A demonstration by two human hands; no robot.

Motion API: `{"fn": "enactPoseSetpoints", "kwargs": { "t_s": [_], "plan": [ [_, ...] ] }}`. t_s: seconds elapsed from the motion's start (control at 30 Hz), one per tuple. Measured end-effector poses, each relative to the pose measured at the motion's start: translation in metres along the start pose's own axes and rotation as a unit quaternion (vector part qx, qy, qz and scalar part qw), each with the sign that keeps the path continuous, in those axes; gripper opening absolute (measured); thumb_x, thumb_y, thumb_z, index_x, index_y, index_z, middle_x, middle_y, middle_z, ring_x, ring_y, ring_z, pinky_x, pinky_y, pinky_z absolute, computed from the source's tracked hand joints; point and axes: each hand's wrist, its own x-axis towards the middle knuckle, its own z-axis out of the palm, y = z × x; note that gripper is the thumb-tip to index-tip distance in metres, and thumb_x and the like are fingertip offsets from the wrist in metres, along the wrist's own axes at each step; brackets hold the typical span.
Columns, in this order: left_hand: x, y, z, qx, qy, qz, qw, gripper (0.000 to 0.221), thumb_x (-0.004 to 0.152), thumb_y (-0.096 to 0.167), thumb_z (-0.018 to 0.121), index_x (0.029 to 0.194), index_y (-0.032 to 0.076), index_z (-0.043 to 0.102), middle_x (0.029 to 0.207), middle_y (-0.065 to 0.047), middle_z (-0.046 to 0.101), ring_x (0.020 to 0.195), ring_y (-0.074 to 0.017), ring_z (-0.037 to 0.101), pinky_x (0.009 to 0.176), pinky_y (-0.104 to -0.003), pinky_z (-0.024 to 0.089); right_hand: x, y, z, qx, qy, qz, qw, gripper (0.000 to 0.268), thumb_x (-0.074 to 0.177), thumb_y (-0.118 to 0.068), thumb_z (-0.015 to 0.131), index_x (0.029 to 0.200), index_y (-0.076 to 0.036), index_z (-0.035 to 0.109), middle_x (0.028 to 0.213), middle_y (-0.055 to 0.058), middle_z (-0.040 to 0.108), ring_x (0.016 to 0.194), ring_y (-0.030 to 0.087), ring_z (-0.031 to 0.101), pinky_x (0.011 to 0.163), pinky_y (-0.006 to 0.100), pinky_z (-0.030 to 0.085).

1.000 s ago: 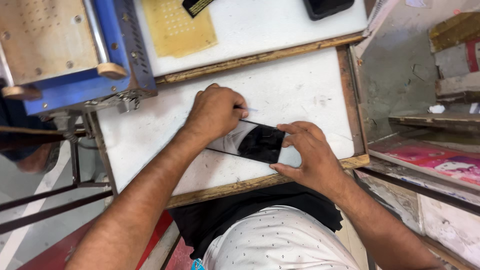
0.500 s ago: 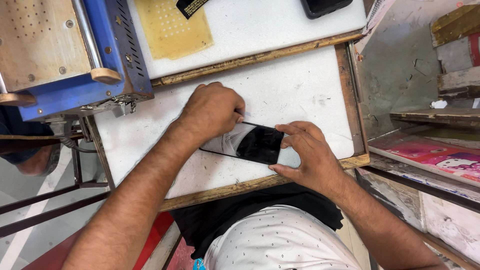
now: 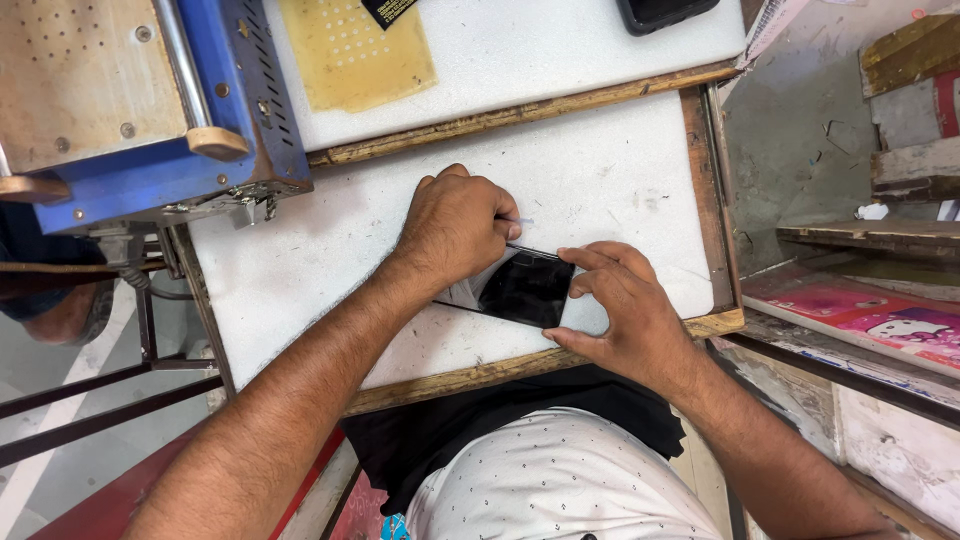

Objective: The person applies a screen protector to a smartphone. They peel off the backing, align the film over the display, press it down, and smooth out bubbles with a small tool. The phone is then placed into a blue pressing machine, removed, and the person continues smoothing the protector and testing the touchscreen.

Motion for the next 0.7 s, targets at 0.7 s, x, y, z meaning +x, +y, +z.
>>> {"fn": "enactPoseSetpoints", "kwargs": {
  "t_s": [0.7],
  "plan": [
    [-0.001,0.011,0.001,0.023,-0.014,0.016,0.999,0.017,0.090,0.034,0.075,0.092,0.018,0.082,0.082,0.000,0.074,0.102,-0.0169,0.057,0.102,-0.042,0.041,0.000,0.001,0.000,0.011,0.005,-0.002,1.000,0.051,0.068,-0.033,0.094,0.096,-0.011,0.057,0.138,0.013,0.060,0.130,0.032,0.051,0.105,0.044,0.051]
  ]
}}
